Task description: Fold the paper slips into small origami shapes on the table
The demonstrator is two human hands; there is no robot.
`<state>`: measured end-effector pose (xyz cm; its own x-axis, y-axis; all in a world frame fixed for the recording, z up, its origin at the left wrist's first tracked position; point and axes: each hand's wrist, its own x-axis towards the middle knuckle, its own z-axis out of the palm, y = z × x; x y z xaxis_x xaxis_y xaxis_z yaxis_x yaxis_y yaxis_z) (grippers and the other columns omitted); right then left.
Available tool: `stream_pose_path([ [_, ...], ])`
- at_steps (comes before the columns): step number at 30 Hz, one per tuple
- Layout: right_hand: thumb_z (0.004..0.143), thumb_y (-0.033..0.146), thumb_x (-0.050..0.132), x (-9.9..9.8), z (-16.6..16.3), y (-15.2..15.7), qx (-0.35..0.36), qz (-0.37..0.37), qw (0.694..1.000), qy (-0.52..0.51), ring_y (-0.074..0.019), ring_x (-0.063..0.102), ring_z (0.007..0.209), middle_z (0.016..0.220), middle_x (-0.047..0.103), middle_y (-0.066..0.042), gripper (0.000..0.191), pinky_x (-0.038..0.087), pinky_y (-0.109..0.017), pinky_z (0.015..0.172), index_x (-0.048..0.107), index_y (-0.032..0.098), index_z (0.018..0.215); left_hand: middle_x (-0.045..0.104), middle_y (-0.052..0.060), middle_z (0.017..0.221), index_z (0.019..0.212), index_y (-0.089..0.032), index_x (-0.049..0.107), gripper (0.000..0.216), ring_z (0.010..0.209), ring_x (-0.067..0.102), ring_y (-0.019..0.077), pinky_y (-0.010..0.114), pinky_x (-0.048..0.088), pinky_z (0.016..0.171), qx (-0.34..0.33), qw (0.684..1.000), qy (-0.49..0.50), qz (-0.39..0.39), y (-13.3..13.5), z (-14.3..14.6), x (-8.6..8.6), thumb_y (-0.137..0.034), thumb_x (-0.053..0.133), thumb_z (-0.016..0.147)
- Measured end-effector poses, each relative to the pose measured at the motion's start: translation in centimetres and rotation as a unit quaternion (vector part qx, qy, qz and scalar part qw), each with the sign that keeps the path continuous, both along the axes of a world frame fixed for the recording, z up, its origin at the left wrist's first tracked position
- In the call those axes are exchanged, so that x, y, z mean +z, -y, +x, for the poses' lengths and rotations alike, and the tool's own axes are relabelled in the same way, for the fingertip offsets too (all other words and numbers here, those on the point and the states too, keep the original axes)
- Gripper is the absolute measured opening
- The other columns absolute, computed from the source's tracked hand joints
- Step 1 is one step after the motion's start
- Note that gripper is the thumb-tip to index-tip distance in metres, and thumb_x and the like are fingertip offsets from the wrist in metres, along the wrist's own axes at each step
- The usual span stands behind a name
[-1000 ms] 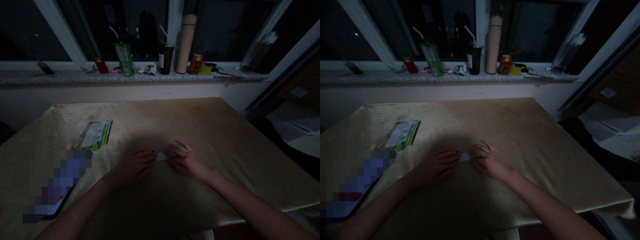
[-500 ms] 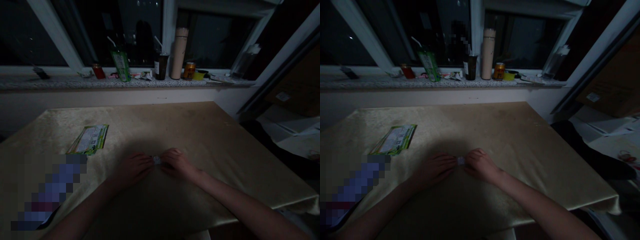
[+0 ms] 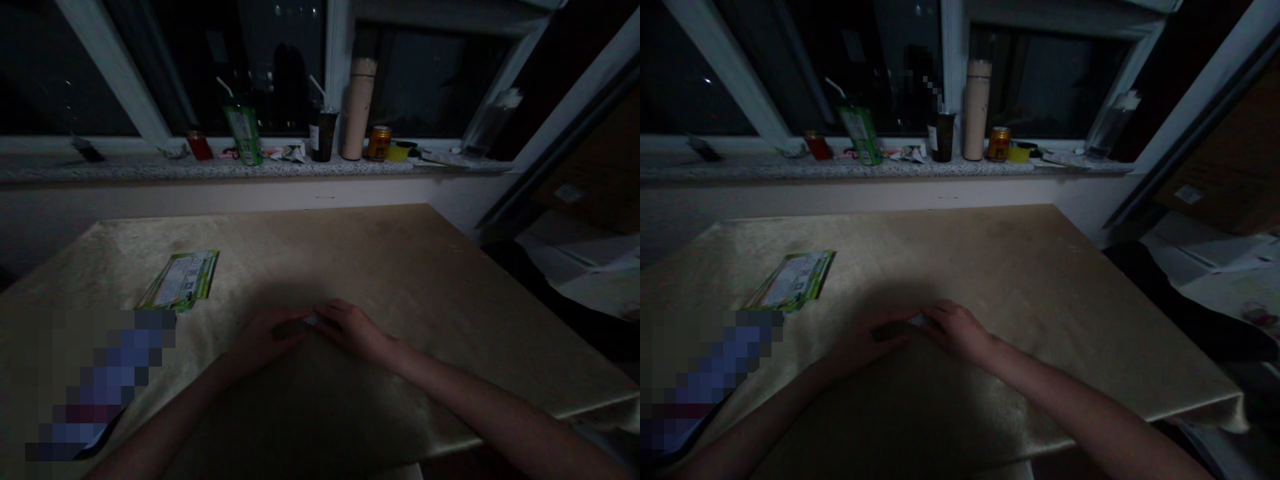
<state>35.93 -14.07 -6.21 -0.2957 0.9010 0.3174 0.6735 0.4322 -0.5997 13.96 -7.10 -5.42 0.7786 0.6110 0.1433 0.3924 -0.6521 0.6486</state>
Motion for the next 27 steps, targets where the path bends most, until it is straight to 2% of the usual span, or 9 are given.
stream_pose_path([
  [4,0.09,0.028,0.054,0.1,-0.7,-0.1,0.002,-0.073,0.989,-0.13,-0.0161,0.063,0.082,0.095,0.07,-0.005,0.026,0.05,-0.027,0.074,0.065,0.018,0.111,0.065,0.002,0.12,0.126,-0.028,0.054,0.043,0.107,0.062,0.0226,0.04,0.048,0.093,0.029,0.997,0.05,-0.06,0.4,0.3,-0.1,-0.037,0.061,0.085],
  [7,0.087,0.033,0.057,-0.1,-1.5,-0.2,-0.016,-0.145,0.955,-0.259,-0.0177,0.066,0.083,0.096,0.072,-0.004,0.028,0.051,-0.029,0.073,0.068,0.018,0.108,0.06,0.005,0.127,0.133,-0.026,0.048,0.048,0.112,0.06,0.0237,0.042,0.047,0.095,0.052,0.997,0.047,-0.039,0.9,0.7,0.1,-0.036,0.058,0.087],
  [9,0.084,0.035,0.059,-0.3,-1.9,-0.3,-0.035,-0.169,0.937,-0.305,-0.0196,0.067,0.086,0.096,0.073,-0.004,0.028,0.052,-0.031,0.075,0.07,0.017,0.103,0.056,0.006,0.133,0.138,-0.025,0.041,0.056,0.117,0.056,0.0255,0.044,0.045,0.097,0.057,0.998,0.023,-0.016,1.4,1.0,0.3,-0.038,0.058,0.087],
  [12,0.081,0.034,0.061,-0.3,-2.3,-0.4,-0.067,-0.189,0.918,-0.342,-0.0203,0.068,0.083,0.093,0.073,-0.004,0.026,0.052,-0.031,0.074,0.071,0.018,0.099,0.052,0.009,0.136,0.145,-0.025,0.028,0.072,0.119,0.054,0.027,0.044,0.045,0.097,0.046,0.999,0.004,-0.028,1.8,1.5,0.8,-0.042,0.061,0.083],
  [15,0.079,0.034,0.062,-0.4,-2.5,-0.5,-0.086,-0.2,0.907,-0.36,-0.0186,0.068,0.077,0.089,0.074,-0.004,0.025,0.052,-0.029,0.068,0.072,0.017,0.095,0.052,0.01,0.136,0.147,-0.024,0.024,0.082,0.118,0.055,0.0286,0.045,0.046,0.096,0.044,0.998,0.0,-0.044,2.0,2.0,1.1,-0.042,0.066,0.079],
  [18,0.079,0.034,0.062,-0.4,-2.5,-0.3,-0.084,-0.204,0.901,-0.373,-0.0174,0.068,0.075,0.085,0.074,-0.003,0.024,0.052,-0.027,0.066,0.072,0.018,0.092,0.054,0.01,0.135,0.146,-0.024,0.026,0.077,0.117,0.055,0.0285,0.045,0.045,0.096,0.043,0.997,0.015,-0.06,2.1,2.4,1.1,-0.04,0.065,0.082],
  [22,0.075,0.034,0.066,-0.3,-2.6,-0.2,-0.082,-0.212,0.89,-0.396,-0.0183,0.068,0.079,0.086,0.074,-0.004,0.023,0.052,-0.029,0.07,0.072,0.018,0.09,0.053,0.008,0.135,0.144,-0.025,0.03,0.066,0.119,0.054,0.026,0.045,0.044,0.098,0.047,0.991,0.061,-0.111,2.1,2.7,0.2,-0.036,0.059,0.086],
  [27,0.069,0.035,0.073,-0.2,-2.4,-0.2,-0.068,-0.221,0.876,-0.423,-0.0195,0.069,0.081,0.088,0.074,-0.004,0.026,0.053,-0.032,0.075,0.071,0.018,0.089,0.053,0.007,0.136,0.138,-0.026,0.04,0.059,0.119,0.054,0.0247,0.045,0.043,0.1,0.03,0.973,0.141,-0.182,2.1,2.6,-0.5,-0.031,0.061,0.084],
])
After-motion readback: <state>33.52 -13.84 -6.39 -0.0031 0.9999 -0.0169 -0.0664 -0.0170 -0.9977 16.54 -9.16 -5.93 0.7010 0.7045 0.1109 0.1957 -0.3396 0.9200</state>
